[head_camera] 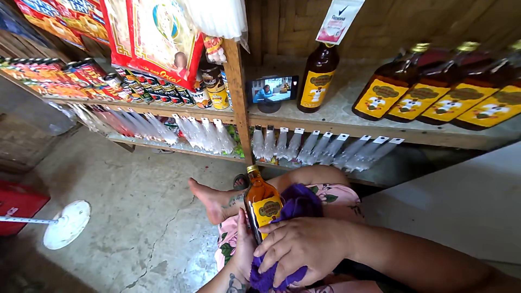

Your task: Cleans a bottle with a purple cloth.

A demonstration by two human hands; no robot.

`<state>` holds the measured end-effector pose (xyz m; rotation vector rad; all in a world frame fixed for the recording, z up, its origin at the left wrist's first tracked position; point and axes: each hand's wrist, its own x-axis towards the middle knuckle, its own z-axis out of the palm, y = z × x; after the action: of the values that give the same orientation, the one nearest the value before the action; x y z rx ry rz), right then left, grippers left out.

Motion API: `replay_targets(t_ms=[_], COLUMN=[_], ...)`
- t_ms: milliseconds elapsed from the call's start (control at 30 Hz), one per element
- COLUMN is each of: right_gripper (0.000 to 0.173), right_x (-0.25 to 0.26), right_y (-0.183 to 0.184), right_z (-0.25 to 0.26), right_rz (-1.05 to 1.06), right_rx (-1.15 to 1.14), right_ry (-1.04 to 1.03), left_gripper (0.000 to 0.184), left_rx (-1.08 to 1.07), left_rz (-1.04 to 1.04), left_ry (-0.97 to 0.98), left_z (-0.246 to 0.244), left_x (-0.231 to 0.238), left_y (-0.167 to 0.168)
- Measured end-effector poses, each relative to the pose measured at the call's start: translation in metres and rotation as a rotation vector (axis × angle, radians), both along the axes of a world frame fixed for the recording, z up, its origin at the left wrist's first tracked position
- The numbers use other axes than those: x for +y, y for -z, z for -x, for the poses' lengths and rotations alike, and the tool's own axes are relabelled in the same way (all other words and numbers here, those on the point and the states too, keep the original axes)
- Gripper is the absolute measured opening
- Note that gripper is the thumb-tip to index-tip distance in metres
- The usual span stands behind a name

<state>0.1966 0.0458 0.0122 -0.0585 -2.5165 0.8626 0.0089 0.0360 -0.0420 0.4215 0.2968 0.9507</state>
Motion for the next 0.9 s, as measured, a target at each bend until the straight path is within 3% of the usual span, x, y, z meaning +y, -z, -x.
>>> replay_targets(t_ms=[233,500,767,900], right_gripper=[0.016,0.016,0.017,0.018], right_x=[0.0,0.003,0.01,0.013], right_y=[0.003,-0.002,0.001,-0.004], right_z=[-0.011,-0.025,-0.036,-0.047], right_rz=[0.029,-0.044,-0.094,-0.248], right_rx=[0.015,-0.039,-0.083,-0.204], right_ry=[-0.019,0.111,0.204,0.49], left_gripper=[0.065,0.073,0.07,0.076], left_rx=[-0.313,-0.319,-0.328,-0.308], left_rz=[0.064,0.098,0.095,0.105], left_ry=[0.247,0.26,0.258,0.269], left_z=[0.004,0.004,0.004,0.005], left_x=[0.004,0.004,0.004,0.004], left_y=[-0.004,-0.002,-0.001,0.004])
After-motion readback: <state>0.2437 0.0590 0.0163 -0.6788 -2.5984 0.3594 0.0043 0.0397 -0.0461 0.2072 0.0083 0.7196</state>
